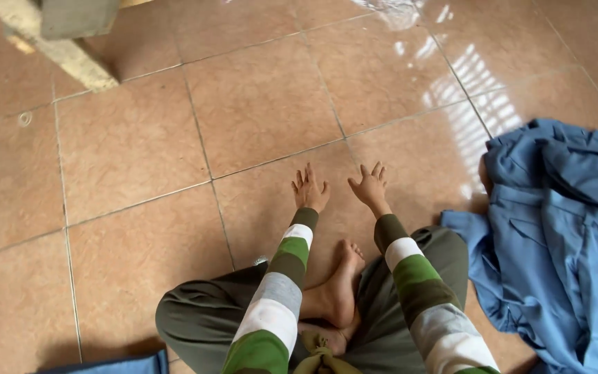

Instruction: Folding blue trousers into a neat rectangular shape on the floor.

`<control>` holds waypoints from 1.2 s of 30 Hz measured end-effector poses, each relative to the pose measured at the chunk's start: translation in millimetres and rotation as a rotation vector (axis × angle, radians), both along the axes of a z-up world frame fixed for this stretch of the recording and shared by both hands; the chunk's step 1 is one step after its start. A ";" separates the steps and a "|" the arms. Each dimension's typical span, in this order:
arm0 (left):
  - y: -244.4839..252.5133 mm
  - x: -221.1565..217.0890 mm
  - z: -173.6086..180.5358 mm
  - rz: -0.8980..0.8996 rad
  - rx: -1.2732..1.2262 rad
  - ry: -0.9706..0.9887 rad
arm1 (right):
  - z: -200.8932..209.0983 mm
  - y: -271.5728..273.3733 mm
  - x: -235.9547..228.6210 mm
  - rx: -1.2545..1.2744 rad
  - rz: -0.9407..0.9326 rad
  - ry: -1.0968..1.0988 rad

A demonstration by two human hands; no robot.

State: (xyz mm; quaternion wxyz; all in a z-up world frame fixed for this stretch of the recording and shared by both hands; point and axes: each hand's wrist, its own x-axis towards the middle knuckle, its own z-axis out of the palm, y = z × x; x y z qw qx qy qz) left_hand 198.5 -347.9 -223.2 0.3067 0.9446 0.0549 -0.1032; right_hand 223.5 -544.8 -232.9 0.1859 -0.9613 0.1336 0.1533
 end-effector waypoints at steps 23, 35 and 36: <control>-396.4 -21.9 113.9 -0.728 -0.417 -0.113 | 127.1 -413.1 -111.9 -0.216 -1.035 -0.521; -488.3 -62.6 107.6 -0.822 -0.561 0.057 | 77.4 -444.1 -133.8 -0.183 -1.132 -0.660; -492.6 -63.5 107.1 -0.821 -0.549 0.083 | 83.8 -440.4 -136.4 -0.149 -1.127 -0.738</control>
